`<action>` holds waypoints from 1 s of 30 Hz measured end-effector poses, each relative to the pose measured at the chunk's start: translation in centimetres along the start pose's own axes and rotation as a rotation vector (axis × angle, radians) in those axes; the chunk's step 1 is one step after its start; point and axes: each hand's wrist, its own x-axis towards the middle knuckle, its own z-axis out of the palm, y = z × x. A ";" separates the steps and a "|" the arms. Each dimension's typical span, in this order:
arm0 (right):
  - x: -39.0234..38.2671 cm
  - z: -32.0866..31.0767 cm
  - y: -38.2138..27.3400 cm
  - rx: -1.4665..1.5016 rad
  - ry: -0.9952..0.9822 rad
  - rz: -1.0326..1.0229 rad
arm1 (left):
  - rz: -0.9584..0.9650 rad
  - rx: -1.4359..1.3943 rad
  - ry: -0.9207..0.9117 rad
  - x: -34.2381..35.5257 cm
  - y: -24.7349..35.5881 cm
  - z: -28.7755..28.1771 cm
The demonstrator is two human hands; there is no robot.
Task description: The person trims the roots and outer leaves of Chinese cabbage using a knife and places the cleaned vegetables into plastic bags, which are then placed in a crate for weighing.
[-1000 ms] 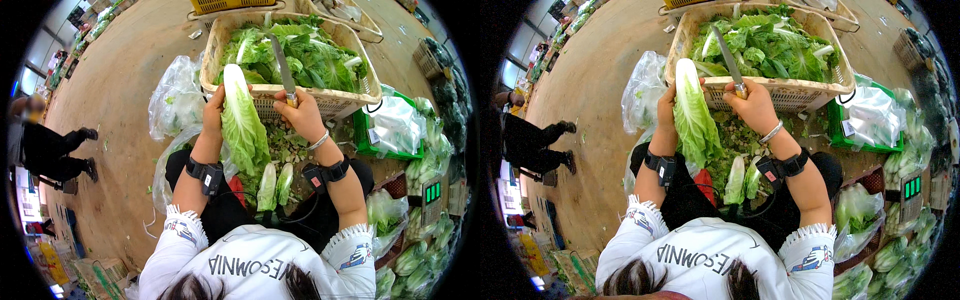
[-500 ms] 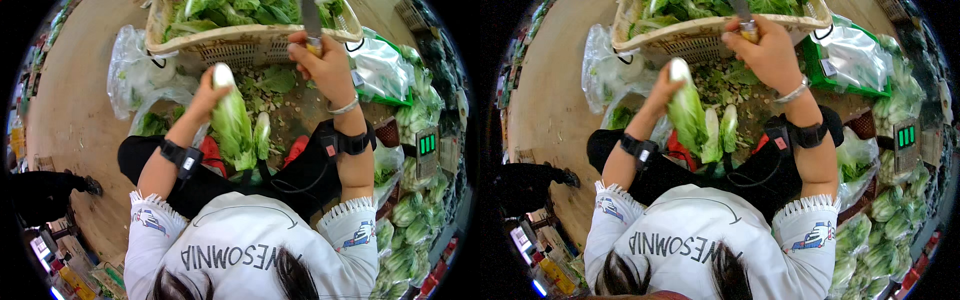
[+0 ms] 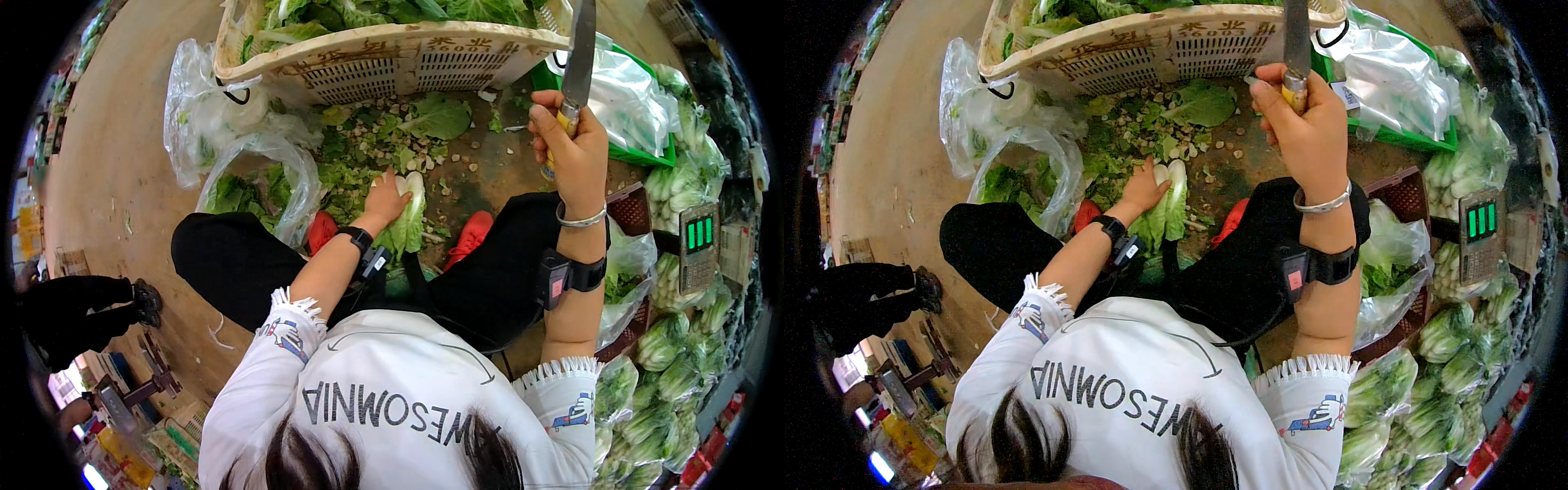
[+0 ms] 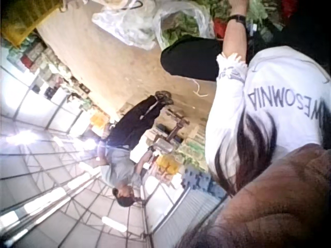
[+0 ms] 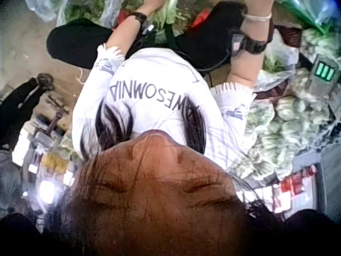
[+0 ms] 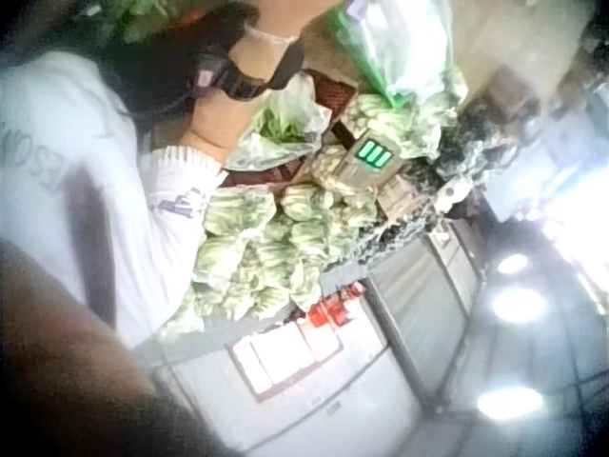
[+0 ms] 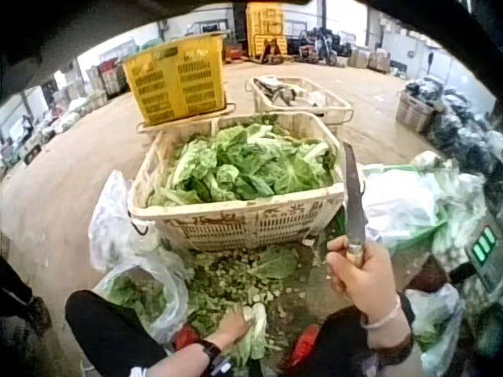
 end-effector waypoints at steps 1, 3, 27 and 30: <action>0.2 0.3 0.0 0.014 -0.009 0.002 | -0.007 0.004 0.003 0.3 0.0 0.5; 0.4 0.7 -0.1 0.021 -0.023 -0.003 | 0.005 0.181 -0.113 0.1 0.7 0.2; 1.9 4.5 1.9 -0.128 -0.007 -0.120 | -0.759 -1.435 0.703 -12.8 -35.4 -6.2; 3.3 4.6 4.2 -0.091 -0.109 0.007 | -1.202 -1.506 0.745 -12.7 -43.5 -2.9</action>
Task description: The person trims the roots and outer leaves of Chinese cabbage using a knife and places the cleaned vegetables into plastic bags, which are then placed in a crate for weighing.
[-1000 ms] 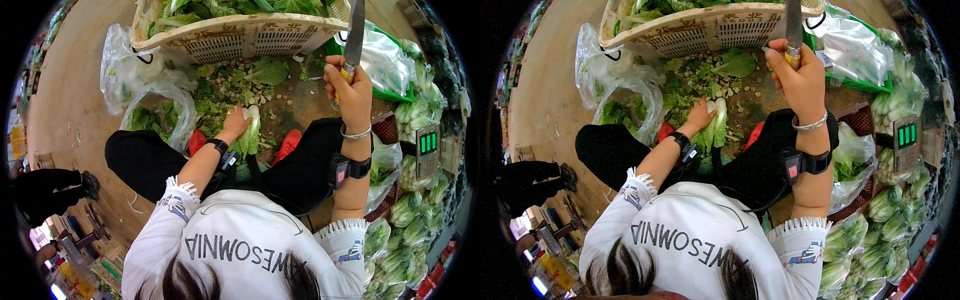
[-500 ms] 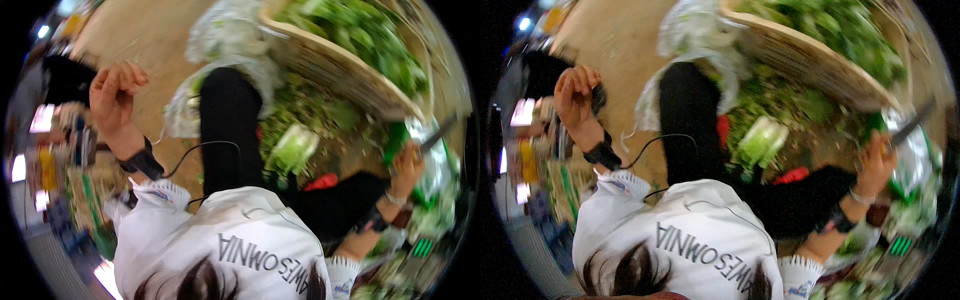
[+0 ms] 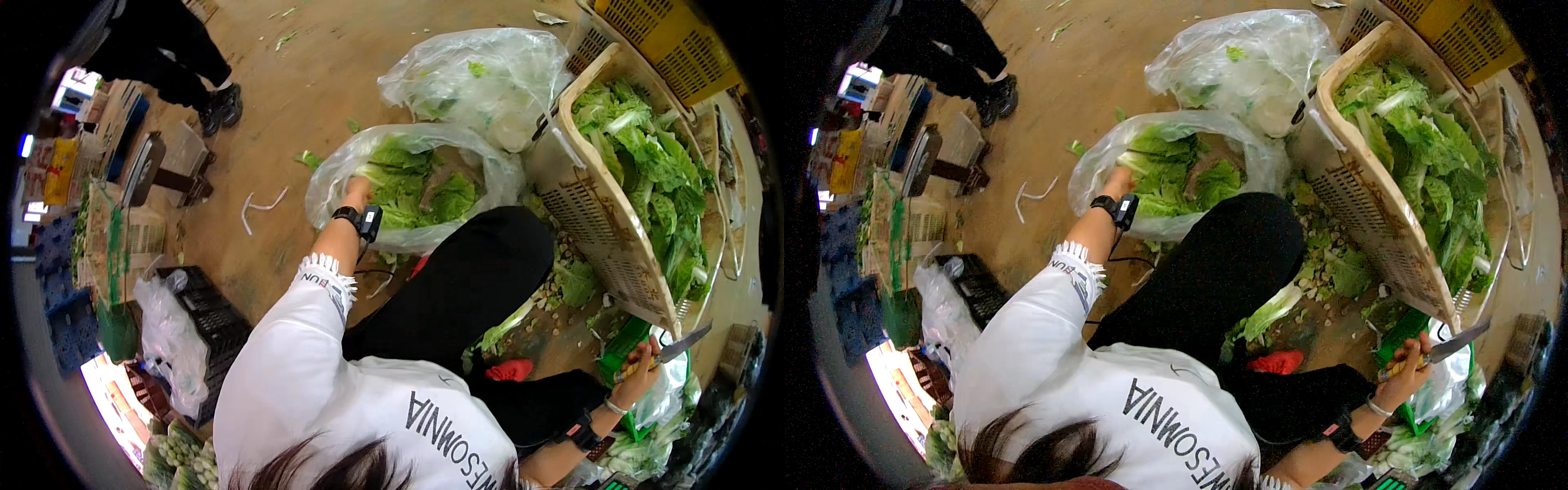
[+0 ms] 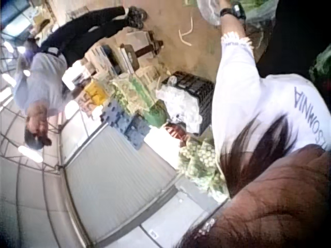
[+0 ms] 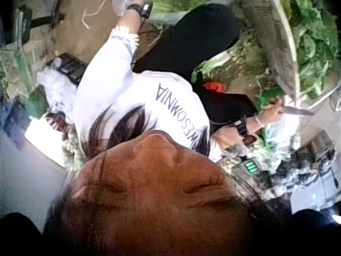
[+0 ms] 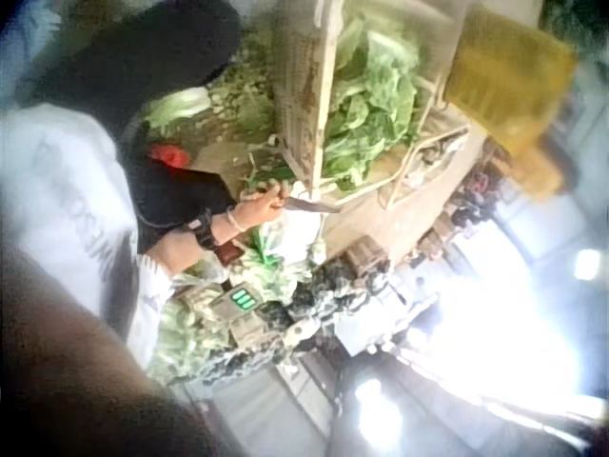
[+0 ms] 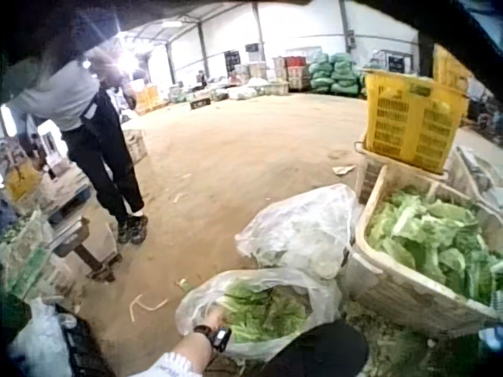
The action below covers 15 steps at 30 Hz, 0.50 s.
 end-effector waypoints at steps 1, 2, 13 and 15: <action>0.1 0.2 0.2 -0.009 -0.006 0.003 | -0.019 0.012 0.153 0.9 -0.4 -0.6; 0.3 0.5 0.4 -0.018 0.012 0.027 | -0.037 0.028 0.307 1.5 -0.7 -0.8; 2.0 0.7 1.3 -0.245 0.125 0.156 | 0.213 0.381 -0.193 4.2 5.1 6.3; 2.9 3.1 1.9 -0.156 0.023 0.170 | 0.709 0.473 -0.072 8.2 2.8 0.0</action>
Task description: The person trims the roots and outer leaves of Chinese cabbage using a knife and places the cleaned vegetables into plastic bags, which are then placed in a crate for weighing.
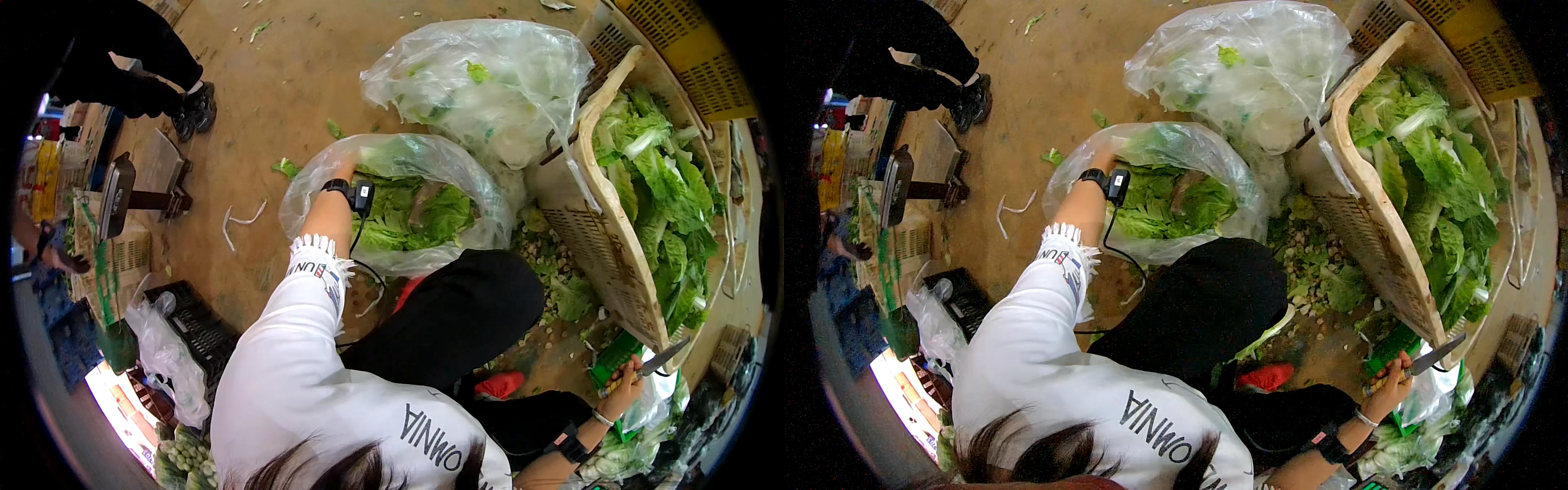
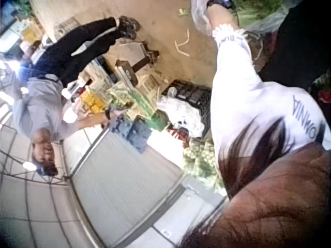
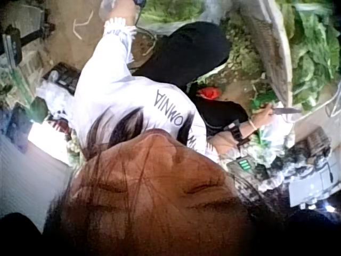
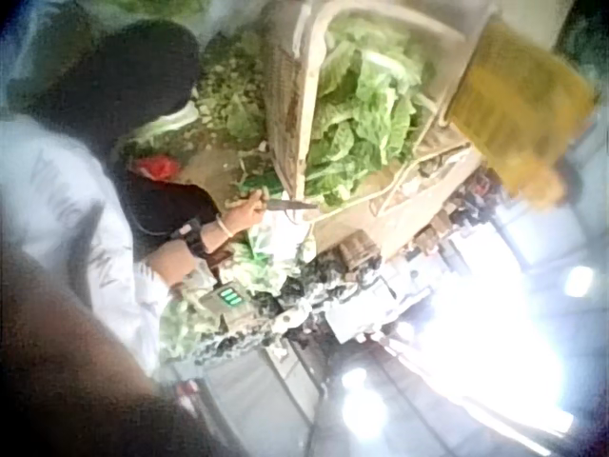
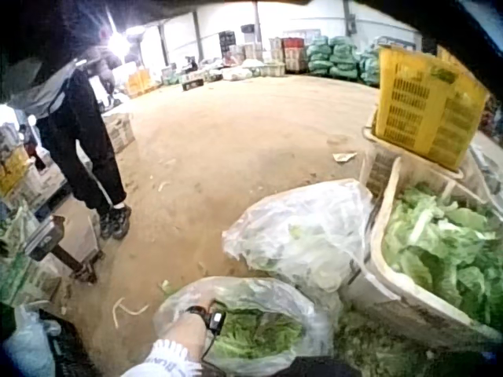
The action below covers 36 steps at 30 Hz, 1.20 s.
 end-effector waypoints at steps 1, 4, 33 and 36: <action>0.3 0.4 0.3 0.013 -0.021 0.004 | 0.151 0.061 0.049 -0.1 -1.2 -0.9; 0.0 -0.3 -0.2 -0.050 0.036 -0.022 | -0.096 -0.286 0.094 -1.4 4.4 4.2; -9.1 -1.5 -10.5 0.206 -0.280 -0.359 | 1.125 -0.793 -0.088 -32.8 45.6 -15.4; -10.7 -0.4 -14.4 0.185 -0.334 -0.436 | 1.168 -0.765 -0.231 -35.2 49.6 -11.3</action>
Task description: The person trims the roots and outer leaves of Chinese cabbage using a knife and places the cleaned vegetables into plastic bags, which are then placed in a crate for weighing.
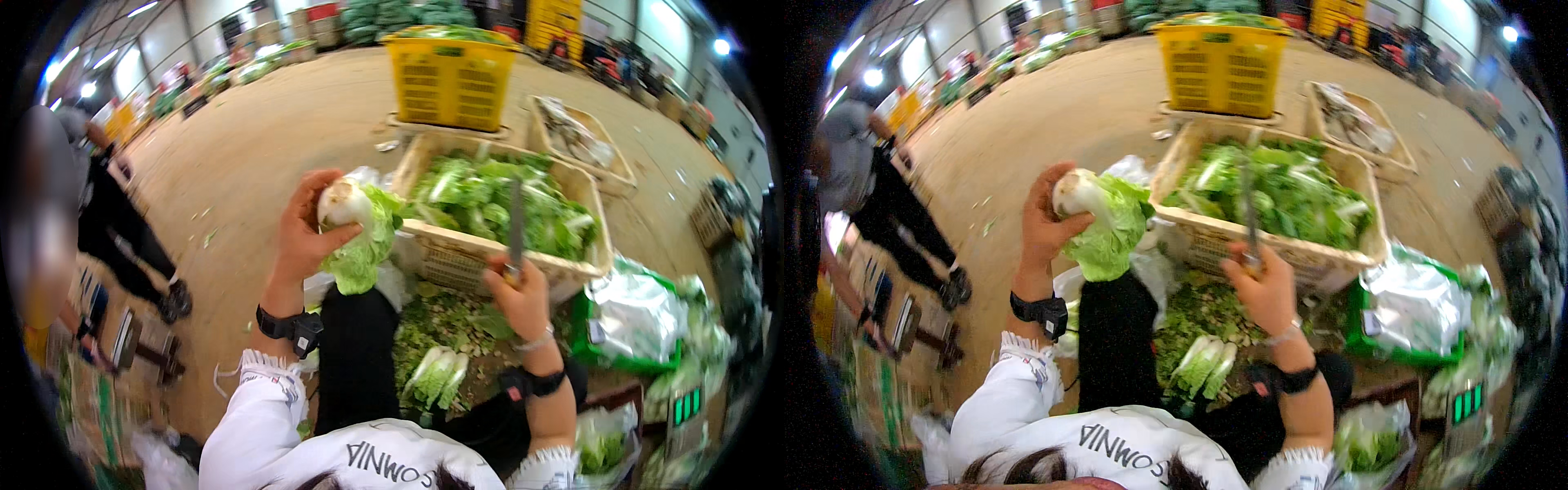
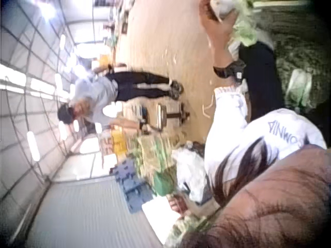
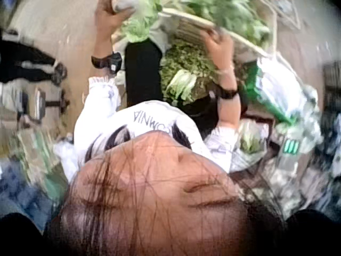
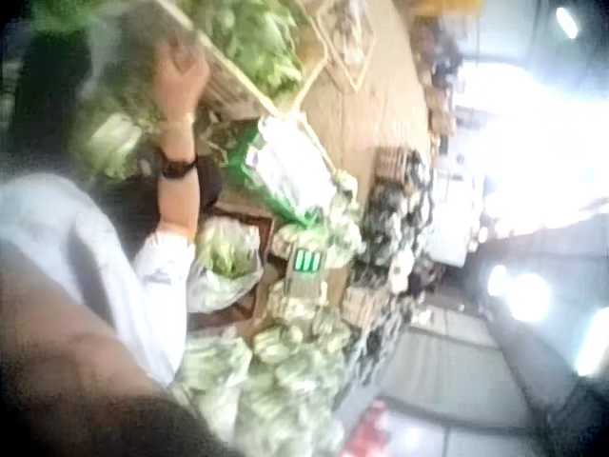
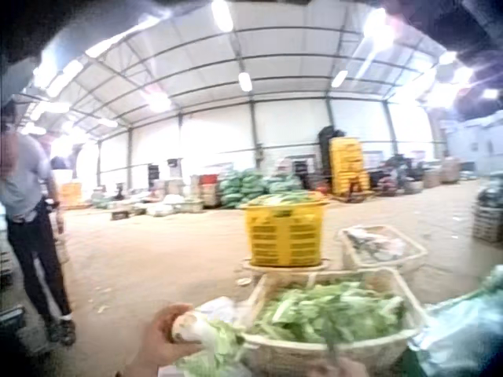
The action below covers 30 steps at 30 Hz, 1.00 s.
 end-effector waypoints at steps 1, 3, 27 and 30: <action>0.3 0.6 -0.6 0.028 -0.009 -0.052 | -0.047 -0.053 -0.065 0.2 -0.7 1.9; 0.8 1.1 0.9 0.034 0.040 -0.131 | -0.211 -0.143 -0.231 0.0 -2.5 5.9; 2.6 0.0 8.6 0.253 -0.243 0.269 | -0.900 -0.696 -0.651 -5.9 -16.1 9.6; 2.8 -0.2 8.7 0.251 -0.206 0.291 | -0.858 -0.633 -0.633 -5.6 -16.4 9.9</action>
